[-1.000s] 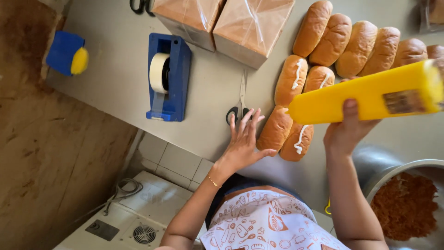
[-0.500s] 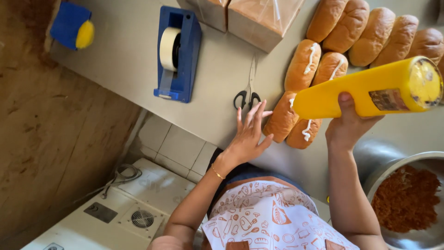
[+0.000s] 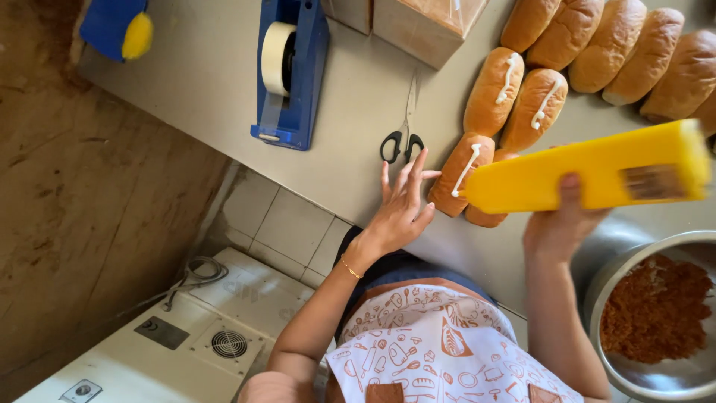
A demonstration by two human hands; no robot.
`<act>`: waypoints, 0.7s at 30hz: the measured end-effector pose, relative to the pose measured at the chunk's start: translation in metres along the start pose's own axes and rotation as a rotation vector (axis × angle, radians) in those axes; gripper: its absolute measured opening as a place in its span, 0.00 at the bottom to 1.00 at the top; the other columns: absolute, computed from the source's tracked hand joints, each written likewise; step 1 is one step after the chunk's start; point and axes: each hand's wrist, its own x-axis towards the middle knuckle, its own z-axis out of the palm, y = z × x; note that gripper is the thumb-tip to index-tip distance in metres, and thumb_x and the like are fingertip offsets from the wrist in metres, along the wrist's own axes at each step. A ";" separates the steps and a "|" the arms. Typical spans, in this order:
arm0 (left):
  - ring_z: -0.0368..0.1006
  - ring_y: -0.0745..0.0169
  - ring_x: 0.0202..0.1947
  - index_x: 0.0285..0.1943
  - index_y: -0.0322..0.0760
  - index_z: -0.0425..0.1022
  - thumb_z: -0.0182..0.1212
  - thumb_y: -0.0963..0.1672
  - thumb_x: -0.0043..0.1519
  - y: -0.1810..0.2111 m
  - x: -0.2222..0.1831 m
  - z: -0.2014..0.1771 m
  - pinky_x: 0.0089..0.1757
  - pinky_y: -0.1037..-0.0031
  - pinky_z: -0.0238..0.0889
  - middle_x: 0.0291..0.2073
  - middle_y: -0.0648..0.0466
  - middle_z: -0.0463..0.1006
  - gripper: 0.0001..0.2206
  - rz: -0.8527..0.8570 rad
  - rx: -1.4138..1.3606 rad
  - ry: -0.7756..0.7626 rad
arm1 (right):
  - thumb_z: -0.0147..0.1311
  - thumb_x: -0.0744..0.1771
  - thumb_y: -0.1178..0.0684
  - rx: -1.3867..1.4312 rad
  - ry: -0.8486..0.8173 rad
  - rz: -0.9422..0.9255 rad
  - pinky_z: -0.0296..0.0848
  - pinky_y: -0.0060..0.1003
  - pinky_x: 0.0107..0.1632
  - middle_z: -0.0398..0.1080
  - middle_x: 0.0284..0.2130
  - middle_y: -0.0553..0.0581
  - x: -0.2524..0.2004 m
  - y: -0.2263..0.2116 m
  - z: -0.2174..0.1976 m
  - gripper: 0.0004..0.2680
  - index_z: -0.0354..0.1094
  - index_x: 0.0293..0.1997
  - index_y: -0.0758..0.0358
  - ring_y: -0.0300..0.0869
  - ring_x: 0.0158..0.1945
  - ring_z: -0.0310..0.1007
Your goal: Applying sauce and meat floss topping to bread buns in a bakery production area.
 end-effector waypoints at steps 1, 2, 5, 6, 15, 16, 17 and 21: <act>0.49 0.48 0.74 0.79 0.34 0.28 0.48 0.43 0.60 0.000 -0.001 0.000 0.66 0.37 0.12 0.64 0.43 0.69 0.40 0.008 0.005 0.011 | 0.66 0.66 0.50 0.040 0.009 0.033 0.72 0.34 0.63 0.67 0.54 0.53 0.004 -0.014 0.004 0.22 0.54 0.63 0.55 0.40 0.55 0.71; 0.49 0.49 0.73 0.79 0.34 0.28 0.48 0.43 0.60 0.001 -0.002 0.000 0.66 0.37 0.11 0.64 0.43 0.69 0.40 0.015 0.010 0.022 | 0.66 0.66 0.46 0.080 0.018 0.066 0.76 0.33 0.62 0.70 0.52 0.54 0.008 -0.028 0.008 0.21 0.57 0.60 0.55 0.41 0.56 0.75; 0.54 0.54 0.71 0.79 0.34 0.34 0.50 0.42 0.61 0.004 -0.006 -0.001 0.67 0.37 0.14 0.67 0.43 0.65 0.38 0.040 0.068 0.064 | 0.62 0.64 0.43 0.251 0.252 0.232 0.76 0.30 0.55 0.75 0.43 0.52 0.036 -0.050 -0.023 0.17 0.69 0.55 0.58 0.36 0.47 0.76; 0.54 0.54 0.71 0.79 0.34 0.34 0.50 0.42 0.61 0.004 -0.009 -0.001 0.67 0.37 0.14 0.67 0.43 0.65 0.38 0.049 0.070 0.060 | 0.62 0.64 0.43 0.256 0.256 0.225 0.76 0.30 0.55 0.75 0.43 0.52 0.046 -0.055 -0.039 0.17 0.69 0.55 0.58 0.36 0.47 0.76; 0.67 0.55 0.41 0.63 0.32 0.61 0.52 0.37 0.57 0.051 -0.025 -0.003 0.50 0.65 0.61 0.51 0.47 0.70 0.23 0.124 -0.028 0.138 | 0.54 0.62 0.68 1.385 0.463 0.787 0.78 0.54 0.54 0.66 0.49 0.79 0.095 -0.087 -0.102 0.15 0.66 0.53 0.88 0.61 0.53 0.66; 0.69 0.55 0.42 0.59 0.33 0.65 0.51 0.37 0.56 0.055 -0.027 0.003 0.49 0.65 0.63 0.48 0.49 0.72 0.20 0.136 -0.026 0.093 | 0.54 0.62 0.70 1.540 0.518 0.850 0.78 0.57 0.53 0.64 0.48 0.79 0.098 -0.088 -0.107 0.16 0.61 0.55 0.87 0.63 0.51 0.67; 0.71 0.54 0.44 0.56 0.33 0.69 0.51 0.36 0.55 0.059 -0.029 0.008 0.48 0.65 0.65 0.45 0.50 0.74 0.18 0.148 -0.023 0.046 | 0.54 0.62 0.71 1.698 0.571 0.911 0.77 0.60 0.51 0.61 0.48 0.79 0.101 -0.088 -0.112 0.18 0.56 0.57 0.86 0.65 0.48 0.69; 0.71 0.54 0.42 0.54 0.35 0.70 0.50 0.37 0.56 0.075 -0.031 0.037 0.47 0.66 0.65 0.43 0.51 0.75 0.16 0.189 0.002 -0.074 | 0.55 0.62 0.71 1.694 0.515 0.791 0.78 0.56 0.52 0.63 0.48 0.79 0.133 -0.096 -0.161 0.19 0.57 0.58 0.86 0.64 0.47 0.70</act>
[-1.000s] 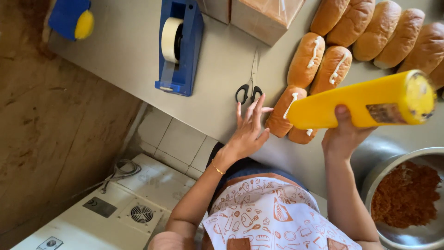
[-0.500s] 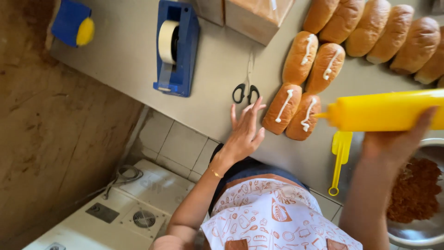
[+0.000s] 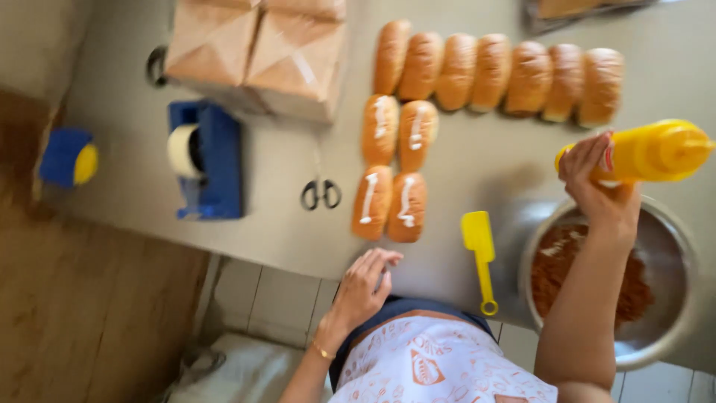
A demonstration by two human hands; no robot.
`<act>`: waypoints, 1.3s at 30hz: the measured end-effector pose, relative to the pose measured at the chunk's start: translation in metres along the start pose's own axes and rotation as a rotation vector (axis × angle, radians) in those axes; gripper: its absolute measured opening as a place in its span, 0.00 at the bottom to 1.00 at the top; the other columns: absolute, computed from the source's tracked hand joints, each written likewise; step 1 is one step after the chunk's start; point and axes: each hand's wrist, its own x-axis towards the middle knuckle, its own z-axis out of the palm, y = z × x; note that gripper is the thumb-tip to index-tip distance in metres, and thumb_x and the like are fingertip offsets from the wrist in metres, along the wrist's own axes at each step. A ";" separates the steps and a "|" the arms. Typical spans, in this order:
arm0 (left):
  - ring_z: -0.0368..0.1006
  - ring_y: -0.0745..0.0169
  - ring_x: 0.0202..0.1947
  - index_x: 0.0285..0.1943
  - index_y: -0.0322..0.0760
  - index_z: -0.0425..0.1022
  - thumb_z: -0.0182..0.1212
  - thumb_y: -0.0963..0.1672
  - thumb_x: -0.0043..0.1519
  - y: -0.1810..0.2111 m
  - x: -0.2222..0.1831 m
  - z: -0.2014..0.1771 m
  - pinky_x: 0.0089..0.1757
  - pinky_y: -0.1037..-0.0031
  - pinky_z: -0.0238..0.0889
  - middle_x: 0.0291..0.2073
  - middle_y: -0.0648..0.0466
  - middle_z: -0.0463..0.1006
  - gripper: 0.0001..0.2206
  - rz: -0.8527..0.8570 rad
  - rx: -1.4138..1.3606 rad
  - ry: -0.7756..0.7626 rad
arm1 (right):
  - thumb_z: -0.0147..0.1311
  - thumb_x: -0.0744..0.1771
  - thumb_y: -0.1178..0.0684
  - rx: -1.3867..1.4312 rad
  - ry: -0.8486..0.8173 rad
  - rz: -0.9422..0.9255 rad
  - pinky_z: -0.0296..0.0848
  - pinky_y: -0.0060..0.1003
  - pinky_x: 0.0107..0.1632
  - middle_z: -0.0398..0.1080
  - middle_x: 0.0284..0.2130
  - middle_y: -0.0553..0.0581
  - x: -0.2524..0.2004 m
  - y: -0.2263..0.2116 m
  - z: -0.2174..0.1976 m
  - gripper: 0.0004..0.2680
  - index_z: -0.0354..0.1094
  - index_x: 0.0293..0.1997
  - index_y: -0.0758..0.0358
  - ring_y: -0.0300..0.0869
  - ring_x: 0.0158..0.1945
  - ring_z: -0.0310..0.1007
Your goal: Applying sauce and meat floss topping to bread buns in a bakery production area.
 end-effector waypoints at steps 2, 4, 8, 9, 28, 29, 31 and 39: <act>0.71 0.56 0.39 0.51 0.36 0.71 0.50 0.37 0.55 0.005 0.002 0.017 0.45 0.67 0.65 0.40 0.53 0.75 0.15 -0.026 -0.025 -0.013 | 0.53 0.61 0.69 0.068 -0.103 -0.018 0.76 0.58 0.51 0.64 0.45 0.79 0.011 -0.039 0.024 0.16 0.58 0.53 0.87 0.64 0.45 0.70; 0.71 0.57 0.39 0.50 0.36 0.71 0.49 0.37 0.55 0.014 0.005 0.027 0.45 0.68 0.65 0.40 0.53 0.75 0.15 -0.049 -0.038 -0.037 | 0.54 0.61 0.65 0.000 -0.171 -0.006 0.73 0.47 0.44 0.67 0.38 0.73 0.042 -0.090 0.038 0.12 0.64 0.48 0.81 0.55 0.37 0.67; 0.73 0.59 0.38 0.50 0.37 0.72 0.49 0.37 0.55 0.023 0.008 0.050 0.44 0.70 0.66 0.39 0.54 0.76 0.14 -0.158 -0.059 -0.065 | 0.58 0.58 0.69 0.229 -0.023 -0.019 0.80 0.53 0.43 0.65 0.42 0.77 0.077 -0.142 0.063 0.17 0.60 0.49 0.87 0.63 0.39 0.73; 0.73 0.59 0.38 0.50 0.37 0.72 0.49 0.37 0.55 0.024 0.012 0.055 0.44 0.70 0.66 0.39 0.54 0.76 0.14 -0.147 -0.057 -0.070 | 0.58 0.58 0.69 0.234 -0.035 -0.018 0.80 0.53 0.43 0.65 0.42 0.77 0.078 -0.145 0.067 0.17 0.60 0.49 0.87 0.63 0.39 0.73; 0.68 0.52 0.50 0.51 0.35 0.67 0.46 0.33 0.50 0.002 -0.013 0.090 0.52 0.67 0.63 0.55 0.49 0.68 0.20 -0.339 0.026 0.278 | 0.40 0.71 0.55 -0.441 -0.107 -0.141 0.73 0.53 0.56 0.68 0.44 0.74 0.030 -0.064 -0.019 0.15 0.57 0.59 0.80 0.61 0.49 0.71; 0.65 0.45 0.57 0.53 0.35 0.64 0.47 0.34 0.49 0.001 -0.013 0.090 0.56 0.63 0.59 0.57 0.45 0.66 0.21 -0.326 0.059 0.335 | 0.49 0.70 0.51 -0.878 -0.165 -0.219 0.77 0.43 0.55 0.77 0.36 0.66 0.018 -0.041 -0.043 0.12 0.73 0.45 0.75 0.52 0.43 0.79; 0.63 0.40 0.60 0.54 0.36 0.62 0.46 0.33 0.49 0.001 -0.012 0.089 0.58 0.60 0.59 0.60 0.42 0.64 0.22 -0.382 0.019 0.340 | 0.52 0.69 0.55 -1.428 -0.237 -0.325 0.73 0.34 0.54 0.73 0.39 0.58 -0.006 0.016 -0.113 0.12 0.59 0.57 0.66 0.45 0.48 0.73; 0.52 0.31 0.71 0.63 0.35 0.52 0.46 0.35 0.50 -0.037 -0.021 0.121 0.67 0.51 0.44 0.65 0.36 0.56 0.28 -0.527 -0.280 0.392 | 0.73 0.59 0.56 -2.426 -0.391 -0.500 0.68 0.46 0.56 0.59 0.57 0.67 0.039 0.025 -0.263 0.48 0.23 0.77 0.60 0.55 0.57 0.62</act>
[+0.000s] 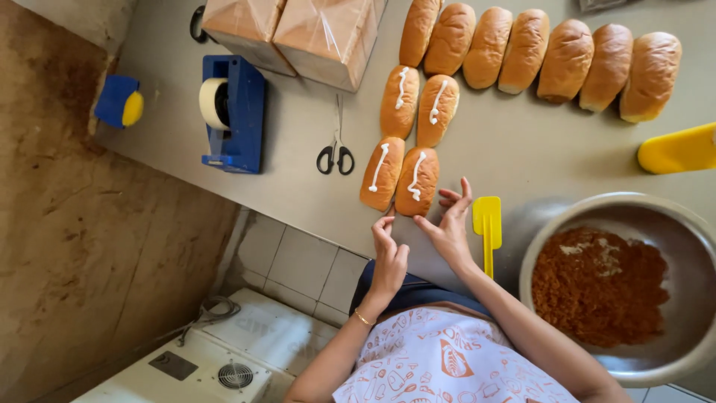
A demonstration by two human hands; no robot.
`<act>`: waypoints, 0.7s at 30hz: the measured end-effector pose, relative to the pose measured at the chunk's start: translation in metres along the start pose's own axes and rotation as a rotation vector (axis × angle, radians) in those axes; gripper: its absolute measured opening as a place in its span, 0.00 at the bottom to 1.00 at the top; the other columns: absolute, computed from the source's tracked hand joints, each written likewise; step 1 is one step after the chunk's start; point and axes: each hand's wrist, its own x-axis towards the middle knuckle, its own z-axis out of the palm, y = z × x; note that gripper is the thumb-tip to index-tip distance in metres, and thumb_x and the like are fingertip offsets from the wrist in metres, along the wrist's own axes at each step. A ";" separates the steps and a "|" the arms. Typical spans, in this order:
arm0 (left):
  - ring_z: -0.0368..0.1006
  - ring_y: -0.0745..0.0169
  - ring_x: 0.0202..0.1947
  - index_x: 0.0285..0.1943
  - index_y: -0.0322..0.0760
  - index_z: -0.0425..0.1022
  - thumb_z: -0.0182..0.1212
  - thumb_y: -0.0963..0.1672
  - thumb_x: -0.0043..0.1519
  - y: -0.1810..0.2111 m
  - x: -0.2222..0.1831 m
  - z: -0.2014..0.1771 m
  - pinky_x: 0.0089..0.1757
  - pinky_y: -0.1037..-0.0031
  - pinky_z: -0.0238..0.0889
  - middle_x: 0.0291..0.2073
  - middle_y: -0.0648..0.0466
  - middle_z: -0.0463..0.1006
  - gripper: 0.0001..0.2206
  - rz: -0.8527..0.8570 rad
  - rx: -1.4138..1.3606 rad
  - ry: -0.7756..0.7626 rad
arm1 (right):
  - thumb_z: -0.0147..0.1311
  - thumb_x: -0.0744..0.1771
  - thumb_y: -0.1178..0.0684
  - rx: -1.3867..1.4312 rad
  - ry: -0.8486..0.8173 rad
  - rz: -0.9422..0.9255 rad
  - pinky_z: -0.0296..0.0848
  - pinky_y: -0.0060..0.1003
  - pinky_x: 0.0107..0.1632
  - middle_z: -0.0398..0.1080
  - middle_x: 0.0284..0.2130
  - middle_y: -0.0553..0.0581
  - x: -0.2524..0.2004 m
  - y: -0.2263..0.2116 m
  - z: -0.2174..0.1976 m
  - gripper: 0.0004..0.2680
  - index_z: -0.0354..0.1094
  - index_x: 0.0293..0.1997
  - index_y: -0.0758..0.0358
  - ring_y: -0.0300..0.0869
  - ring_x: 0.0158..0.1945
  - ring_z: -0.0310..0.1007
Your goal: Applying sauce and meat floss topping to bread buns in a bakery production area.
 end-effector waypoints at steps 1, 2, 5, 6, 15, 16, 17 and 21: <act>0.51 0.34 0.72 0.64 0.34 0.51 0.45 0.35 0.51 0.003 0.000 0.000 0.68 0.53 0.42 0.66 0.37 0.57 0.28 -0.009 -0.046 0.004 | 0.74 0.57 0.56 -0.046 0.004 -0.001 0.66 0.49 0.59 0.61 0.56 0.66 0.001 -0.005 0.003 0.49 0.23 0.77 0.60 0.56 0.58 0.64; 0.49 0.37 0.74 0.65 0.34 0.51 0.45 0.35 0.51 0.005 0.001 -0.001 0.68 0.55 0.40 0.68 0.38 0.57 0.29 -0.018 -0.093 0.008 | 0.74 0.56 0.56 -0.092 0.007 -0.001 0.65 0.51 0.62 0.62 0.56 0.66 0.002 -0.009 0.005 0.50 0.24 0.78 0.59 0.57 0.59 0.65; 0.45 0.43 0.75 0.71 0.37 0.43 0.43 0.35 0.54 0.019 0.002 -0.004 0.69 0.57 0.38 0.73 0.36 0.54 0.32 -0.012 -0.259 -0.045 | 0.75 0.54 0.57 -0.123 0.007 0.013 0.59 0.56 0.67 0.59 0.59 0.70 0.000 -0.019 0.007 0.51 0.25 0.78 0.57 0.64 0.64 0.60; 0.45 0.43 0.75 0.71 0.37 0.43 0.43 0.35 0.54 0.022 0.002 -0.003 0.69 0.57 0.38 0.73 0.36 0.54 0.32 -0.011 -0.260 -0.045 | 0.75 0.54 0.57 -0.124 0.007 0.013 0.59 0.56 0.67 0.59 0.59 0.70 -0.002 -0.025 0.007 0.51 0.25 0.78 0.57 0.64 0.64 0.60; 0.59 0.55 0.67 0.77 0.40 0.44 0.45 0.53 0.70 0.035 0.021 0.021 0.66 0.63 0.45 0.62 0.43 0.68 0.29 -0.199 -0.673 -0.041 | 0.69 0.60 0.67 0.356 0.130 0.009 0.69 0.51 0.61 0.55 0.55 0.69 -0.012 -0.026 -0.015 0.47 0.22 0.77 0.55 0.58 0.57 0.66; 0.53 0.49 0.70 0.78 0.38 0.41 0.43 0.56 0.70 0.033 0.024 0.028 0.67 0.60 0.42 0.66 0.41 0.60 0.32 -0.267 -0.800 -0.059 | 0.67 0.60 0.68 0.413 0.146 0.034 0.69 0.48 0.61 0.53 0.54 0.64 -0.017 -0.036 -0.019 0.45 0.23 0.77 0.55 0.55 0.57 0.66; 0.47 0.43 0.74 0.80 0.35 0.38 0.40 0.59 0.71 0.031 0.027 0.035 0.68 0.56 0.38 0.71 0.39 0.52 0.36 -0.337 -0.925 -0.076 | 0.65 0.61 0.69 0.471 0.161 0.061 0.69 0.45 0.62 0.52 0.53 0.60 -0.021 -0.045 -0.022 0.43 0.24 0.77 0.55 0.52 0.57 0.65; 0.51 0.46 0.73 0.81 0.51 0.43 0.34 0.66 0.66 0.098 0.030 0.039 0.68 0.55 0.43 0.72 0.44 0.54 0.39 -0.431 -1.068 -0.173 | 0.64 0.60 0.71 0.489 0.156 0.091 0.69 0.41 0.61 0.51 0.53 0.56 -0.050 -0.066 -0.039 0.44 0.27 0.77 0.51 0.46 0.56 0.64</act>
